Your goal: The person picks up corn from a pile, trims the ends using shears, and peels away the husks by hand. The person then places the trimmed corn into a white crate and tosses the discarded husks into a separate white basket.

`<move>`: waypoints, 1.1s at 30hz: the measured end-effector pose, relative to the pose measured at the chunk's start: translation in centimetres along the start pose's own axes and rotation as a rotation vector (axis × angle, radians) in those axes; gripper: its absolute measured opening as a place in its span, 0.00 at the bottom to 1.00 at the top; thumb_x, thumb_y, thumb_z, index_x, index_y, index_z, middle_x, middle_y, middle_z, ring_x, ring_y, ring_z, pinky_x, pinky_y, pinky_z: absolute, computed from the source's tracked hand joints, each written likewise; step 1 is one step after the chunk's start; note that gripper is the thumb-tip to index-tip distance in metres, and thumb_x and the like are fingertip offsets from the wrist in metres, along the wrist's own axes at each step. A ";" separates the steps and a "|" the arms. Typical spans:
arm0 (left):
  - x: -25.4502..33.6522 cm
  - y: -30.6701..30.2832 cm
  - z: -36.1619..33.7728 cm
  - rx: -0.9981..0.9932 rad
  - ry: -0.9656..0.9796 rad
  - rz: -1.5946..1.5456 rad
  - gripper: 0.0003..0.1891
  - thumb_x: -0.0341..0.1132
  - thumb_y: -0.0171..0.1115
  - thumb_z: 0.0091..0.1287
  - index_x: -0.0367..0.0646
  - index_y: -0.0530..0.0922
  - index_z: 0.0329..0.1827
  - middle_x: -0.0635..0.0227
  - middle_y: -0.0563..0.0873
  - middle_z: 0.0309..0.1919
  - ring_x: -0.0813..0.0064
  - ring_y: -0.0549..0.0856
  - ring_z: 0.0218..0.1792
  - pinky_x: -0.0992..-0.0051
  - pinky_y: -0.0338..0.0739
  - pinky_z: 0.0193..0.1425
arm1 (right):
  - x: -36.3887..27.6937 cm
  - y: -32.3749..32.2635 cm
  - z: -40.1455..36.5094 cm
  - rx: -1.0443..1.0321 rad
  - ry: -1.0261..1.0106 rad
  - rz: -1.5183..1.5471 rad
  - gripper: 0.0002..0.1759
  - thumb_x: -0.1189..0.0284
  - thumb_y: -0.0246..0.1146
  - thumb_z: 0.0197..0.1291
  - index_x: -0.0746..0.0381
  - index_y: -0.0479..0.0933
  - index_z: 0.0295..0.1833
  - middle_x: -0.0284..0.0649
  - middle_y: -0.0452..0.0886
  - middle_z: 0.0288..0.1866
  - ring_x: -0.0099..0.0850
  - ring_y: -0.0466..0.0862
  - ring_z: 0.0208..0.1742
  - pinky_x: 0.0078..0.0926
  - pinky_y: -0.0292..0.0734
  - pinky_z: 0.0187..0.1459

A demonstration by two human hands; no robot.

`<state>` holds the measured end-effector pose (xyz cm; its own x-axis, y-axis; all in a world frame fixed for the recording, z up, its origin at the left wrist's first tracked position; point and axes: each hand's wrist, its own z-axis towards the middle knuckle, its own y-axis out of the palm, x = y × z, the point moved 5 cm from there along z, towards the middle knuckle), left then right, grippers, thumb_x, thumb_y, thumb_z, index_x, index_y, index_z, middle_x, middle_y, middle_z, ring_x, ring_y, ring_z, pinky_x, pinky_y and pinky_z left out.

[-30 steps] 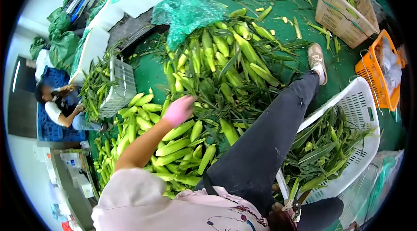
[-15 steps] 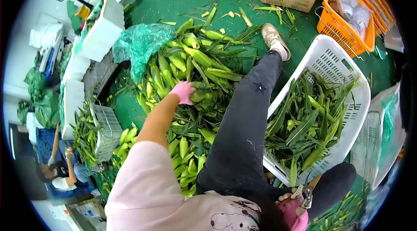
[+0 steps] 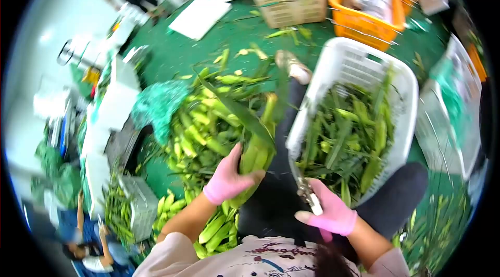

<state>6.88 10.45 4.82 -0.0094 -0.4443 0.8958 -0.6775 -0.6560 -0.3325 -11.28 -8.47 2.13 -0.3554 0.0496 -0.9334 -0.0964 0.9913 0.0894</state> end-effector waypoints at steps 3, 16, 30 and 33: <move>5.0 4.8 0.2 -0.241 0.150 0.284 0.38 0.32 0.77 0.55 0.36 0.70 0.69 0.62 0.85 0.51 0.76 0.81 0.51 0.71 0.76 0.62 | -1.0 -2.3 -1.4 0.051 0.046 -0.029 0.50 0.55 0.76 0.55 0.70 0.61 0.75 0.54 0.75 0.61 0.45 0.78 0.61 0.38 0.72 0.66; 2.9 12.7 3.9 -0.753 -0.189 -0.550 0.43 0.55 0.78 0.54 0.37 0.69 0.65 0.58 0.83 0.48 0.62 0.86 0.45 0.65 0.82 0.50 | 3.0 -2.8 -10.5 0.479 0.064 0.710 0.19 0.75 0.67 0.61 0.64 0.73 0.56 0.37 0.81 0.34 0.22 0.81 0.31 0.22 0.80 0.34; 1.4 16.0 4.4 0.229 -0.077 -1.218 0.31 0.56 0.61 0.73 0.42 0.72 0.68 0.63 0.80 0.62 0.63 0.77 0.68 0.58 0.70 0.76 | 4.6 -2.8 -5.3 0.655 -0.116 0.119 0.48 0.62 0.76 0.51 0.72 0.61 0.71 0.53 0.77 0.56 0.43 0.79 0.57 0.38 0.74 0.63; 0.9 16.7 4.2 0.200 -0.048 -1.265 0.29 0.56 0.63 0.71 0.43 0.75 0.63 0.64 0.81 0.60 0.64 0.78 0.66 0.60 0.71 0.75 | 3.8 -4.5 -4.7 0.845 -0.157 -0.149 0.44 0.64 0.75 0.47 0.68 0.67 0.68 0.54 0.79 0.55 0.50 0.82 0.56 0.39 0.78 0.60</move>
<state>-1.37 -3.46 -1.17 0.5860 0.5344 0.6091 -0.0735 -0.7135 0.6967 -16.58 -13.33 -0.13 -0.2552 -0.1331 -0.9577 0.6124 0.7443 -0.2666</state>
